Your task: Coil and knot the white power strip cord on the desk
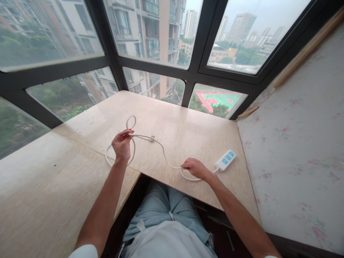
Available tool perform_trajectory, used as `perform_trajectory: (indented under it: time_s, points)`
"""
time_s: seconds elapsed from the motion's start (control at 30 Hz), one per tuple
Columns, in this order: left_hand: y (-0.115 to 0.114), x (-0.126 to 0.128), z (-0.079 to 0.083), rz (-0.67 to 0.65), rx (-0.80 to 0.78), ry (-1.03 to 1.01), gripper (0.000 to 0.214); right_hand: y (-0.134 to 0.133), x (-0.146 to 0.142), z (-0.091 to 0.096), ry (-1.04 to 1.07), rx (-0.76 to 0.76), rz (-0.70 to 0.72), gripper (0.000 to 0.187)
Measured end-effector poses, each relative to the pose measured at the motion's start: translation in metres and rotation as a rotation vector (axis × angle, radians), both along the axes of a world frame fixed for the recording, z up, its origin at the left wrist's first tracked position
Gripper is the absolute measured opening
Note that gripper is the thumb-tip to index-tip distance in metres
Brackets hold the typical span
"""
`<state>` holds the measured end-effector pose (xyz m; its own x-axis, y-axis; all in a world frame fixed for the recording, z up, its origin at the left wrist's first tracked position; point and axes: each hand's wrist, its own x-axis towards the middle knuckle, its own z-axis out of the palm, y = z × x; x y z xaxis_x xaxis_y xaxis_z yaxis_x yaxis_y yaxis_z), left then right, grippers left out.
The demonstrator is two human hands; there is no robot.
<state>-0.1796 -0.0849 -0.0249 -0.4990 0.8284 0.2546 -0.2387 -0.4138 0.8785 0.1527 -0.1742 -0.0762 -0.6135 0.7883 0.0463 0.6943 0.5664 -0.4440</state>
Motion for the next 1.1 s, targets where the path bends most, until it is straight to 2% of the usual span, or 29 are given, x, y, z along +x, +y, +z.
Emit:
perform_trajectory:
  time_s: [0.13, 0.27, 0.37, 0.6, 0.73, 0.93, 1.03, 1.1]
  points:
    - [0.024, -0.028, -0.008, 0.119, -0.042, -0.055, 0.02, -0.009, 0.016, -0.001, -0.016, 0.033, -0.045, 0.023]
    - [0.036, -0.046, -0.015, 0.165, -0.093, -0.161, 0.028, -0.009, 0.03, -0.005, 0.003, 0.106, -0.133, 0.015]
    - [0.033, -0.048, -0.018, 0.158, -0.105, -0.168, 0.03, -0.005, 0.036, -0.01, -0.014, 0.166, -0.238, 0.011]
    - [0.013, -0.038, -0.022, 0.087, -0.117, 0.023, 0.034, 0.003, 0.033, -0.019, -0.114, 0.248, -0.539, 0.011]
    - [0.007, -0.033, -0.026, 0.031, -0.192, 0.092, 0.035, 0.003, 0.024, -0.022, -0.089, 0.301, -0.599, 0.016]
    - [0.003, -0.029, -0.035, -0.04, -0.244, 0.03, 0.031, 0.001, 0.026, -0.029, 0.091, 0.299, -0.492, 0.023]
    - [0.003, -0.032, -0.036, -0.045, -0.258, -0.01, 0.03, -0.002, 0.038, -0.044, 0.18, 0.324, -0.559, 0.043]
    - [0.004, -0.035, -0.035, -0.049, -0.253, -0.034, 0.028, -0.005, 0.046, -0.055, 0.189, 0.28, -0.628, 0.054]
